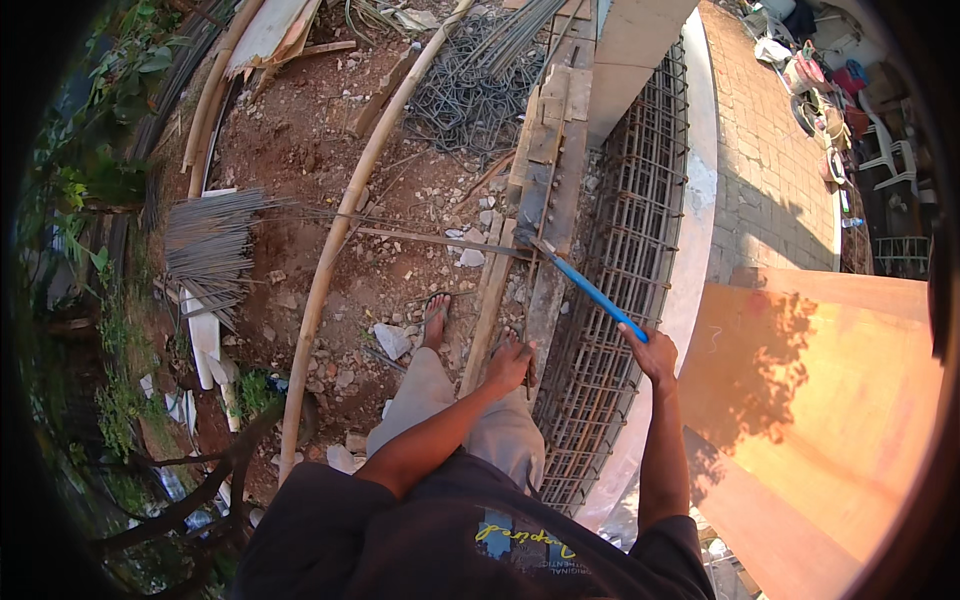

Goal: The person repeatedly bends short steel rebar pieces using a manual rebar bender and a blue crowbar. They pick up each piece, position it in the bender, apply leverage to bend it, and then place the bent piece aside.

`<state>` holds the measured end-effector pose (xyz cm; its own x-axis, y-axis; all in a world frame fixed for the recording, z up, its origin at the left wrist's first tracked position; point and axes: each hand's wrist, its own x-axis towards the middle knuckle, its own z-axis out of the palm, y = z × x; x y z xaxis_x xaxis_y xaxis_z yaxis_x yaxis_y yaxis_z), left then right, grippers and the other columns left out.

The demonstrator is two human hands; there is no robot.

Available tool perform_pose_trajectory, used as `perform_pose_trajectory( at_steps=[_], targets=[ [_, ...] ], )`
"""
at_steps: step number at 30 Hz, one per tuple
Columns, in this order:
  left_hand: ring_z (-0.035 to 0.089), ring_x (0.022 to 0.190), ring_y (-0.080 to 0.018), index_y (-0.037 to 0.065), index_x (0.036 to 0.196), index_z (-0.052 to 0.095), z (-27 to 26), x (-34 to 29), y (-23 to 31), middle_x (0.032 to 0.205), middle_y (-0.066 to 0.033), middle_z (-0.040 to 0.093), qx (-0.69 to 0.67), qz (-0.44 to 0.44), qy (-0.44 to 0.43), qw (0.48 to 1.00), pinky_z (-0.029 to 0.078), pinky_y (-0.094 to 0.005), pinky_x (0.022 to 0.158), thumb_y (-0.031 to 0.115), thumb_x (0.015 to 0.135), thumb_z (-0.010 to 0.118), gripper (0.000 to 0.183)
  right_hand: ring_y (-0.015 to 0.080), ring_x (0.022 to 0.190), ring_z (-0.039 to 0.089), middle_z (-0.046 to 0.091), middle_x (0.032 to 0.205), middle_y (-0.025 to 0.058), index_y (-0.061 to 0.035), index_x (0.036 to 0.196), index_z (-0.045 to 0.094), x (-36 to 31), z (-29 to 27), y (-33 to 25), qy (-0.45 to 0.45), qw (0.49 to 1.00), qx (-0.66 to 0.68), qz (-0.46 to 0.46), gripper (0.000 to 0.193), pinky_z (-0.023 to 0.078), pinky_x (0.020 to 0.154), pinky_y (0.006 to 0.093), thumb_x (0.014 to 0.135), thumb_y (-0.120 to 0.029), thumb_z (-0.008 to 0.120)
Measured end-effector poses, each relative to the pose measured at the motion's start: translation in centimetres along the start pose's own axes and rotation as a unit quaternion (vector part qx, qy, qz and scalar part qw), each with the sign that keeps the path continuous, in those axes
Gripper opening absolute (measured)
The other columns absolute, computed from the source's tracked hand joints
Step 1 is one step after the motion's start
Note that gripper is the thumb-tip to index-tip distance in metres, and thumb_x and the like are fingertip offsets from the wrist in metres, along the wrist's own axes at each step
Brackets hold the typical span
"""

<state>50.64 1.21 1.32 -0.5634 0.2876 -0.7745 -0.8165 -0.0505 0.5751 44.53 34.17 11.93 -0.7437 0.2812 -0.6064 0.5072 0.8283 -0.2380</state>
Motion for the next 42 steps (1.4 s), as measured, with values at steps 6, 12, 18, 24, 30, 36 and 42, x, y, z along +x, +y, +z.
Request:
perform_pose_trajectory(
  at_steps=[6, 12, 18, 24, 30, 36, 42],
  targets=[
    [0.059, 0.069, -0.0226, 0.009, 0.084, 0.059, -0.3, -0.2, 0.9, 0.072, -0.0056, 0.055, -0.085, -0.123, -0.042, 0.988, 0.057, -0.0455, 0.074, 0.071, 0.111, 0.035, 0.071, 0.0384, 0.08, 0.075, 0.075, 0.076, 0.0189, -0.0085, 0.095, 0.085, 0.0, -0.1, -0.7, 0.002, 0.999, -0.003, 0.034, 0.083, 0.056, 0.077, 0.0487, 0.086, -0.088, 0.062],
    [0.049, 0.057, -0.0204, 0.014, 0.077, 0.045, -1.5, 0.0, 1.5, 0.066, -0.0036, 0.045, -0.077, -0.126, -0.073, 0.986, 0.05, -0.046, 0.062, 0.078, 0.106, 0.034, 0.072, 0.0347, 0.074, 0.073, 0.072, 0.07, 0.0162, -0.0074, 0.092, 0.084, -1.2, 1.0, -2.0, 0.021, 0.996, 0.02, 0.084, 0.078, 0.055, 0.074, 0.0489, 0.087, -0.083, 0.066],
    [0.043, 0.046, -0.0203, 0.013, 0.078, 0.053, -6.0, -0.1, 1.4, 0.058, -0.0014, 0.04, -0.065, -0.135, -0.114, 0.982, 0.044, -0.0438, 0.049, 0.082, 0.103, 0.04, 0.074, 0.025, 0.061, 0.064, 0.061, 0.06, 0.0123, -0.0045, 0.08, 0.079, -4.4, 2.6, -5.4, 0.065, 0.985, 0.023, 0.155, 0.062, 0.049, 0.064, 0.0441, 0.088, -0.066, 0.078],
    [0.049, 0.052, -0.0151, 0.01, 0.063, 0.043, -22.1, 3.4, 13.0, 0.056, -0.0021, 0.045, 0.302, -0.116, -0.187, 0.928, 0.044, -0.0375, 0.054, 0.074, 0.11, 0.036, 0.079, 0.0271, 0.064, 0.065, 0.067, 0.068, 0.0137, -0.0034, 0.093, 0.082, -11.2, 23.9, -13.0, 0.174, 0.92, 0.226, 0.27, 0.067, 0.051, 0.068, 0.0439, 0.092, -0.07, 0.072],
    [0.051, 0.059, -0.0201, -0.001, 0.062, 0.052, -20.9, 2.0, 10.8, 0.054, -0.008, 0.047, 0.383, -0.02, -0.036, 0.923, 0.047, -0.0419, 0.066, 0.076, 0.107, 0.041, 0.09, 0.0216, 0.063, 0.062, 0.064, 0.065, 0.0096, -0.0009, 0.091, 0.079, -12.3, 18.7, -15.8, 0.091, 0.908, 0.284, 0.295, 0.067, 0.049, 0.065, 0.0441, 0.098, -0.066, 0.069],
    [0.053, 0.067, -0.0223, -0.004, 0.074, 0.061, -19.6, 0.6, 9.2, 0.062, -0.0133, 0.053, 0.374, -0.011, 0.099, 0.922, 0.046, -0.0443, 0.068, 0.082, 0.1, 0.05, 0.09, 0.0274, 0.065, 0.065, 0.066, 0.069, 0.0171, 0.0015, 0.092, 0.076, -12.8, 16.3, -15.0, 0.075, 0.937, 0.245, 0.236, 0.068, 0.052, 0.068, 0.0446, 0.102, -0.065, 0.065],
    [0.053, 0.059, -0.018, -0.001, 0.069, 0.064, -16.6, -0.5, 9.1, 0.058, -0.0053, 0.054, 0.372, 0.069, 0.232, 0.896, 0.044, -0.0406, 0.061, 0.072, 0.101, 0.06, 0.08, 0.0189, 0.054, 0.062, 0.061, 0.062, 0.009, 0.0005, 0.084, 0.066, -11.1, 17.1, -10.0, -0.156, 0.894, 0.408, 0.096, 0.06, 0.05, 0.057, 0.0374, 0.105, -0.055, 0.065]
  ],
)
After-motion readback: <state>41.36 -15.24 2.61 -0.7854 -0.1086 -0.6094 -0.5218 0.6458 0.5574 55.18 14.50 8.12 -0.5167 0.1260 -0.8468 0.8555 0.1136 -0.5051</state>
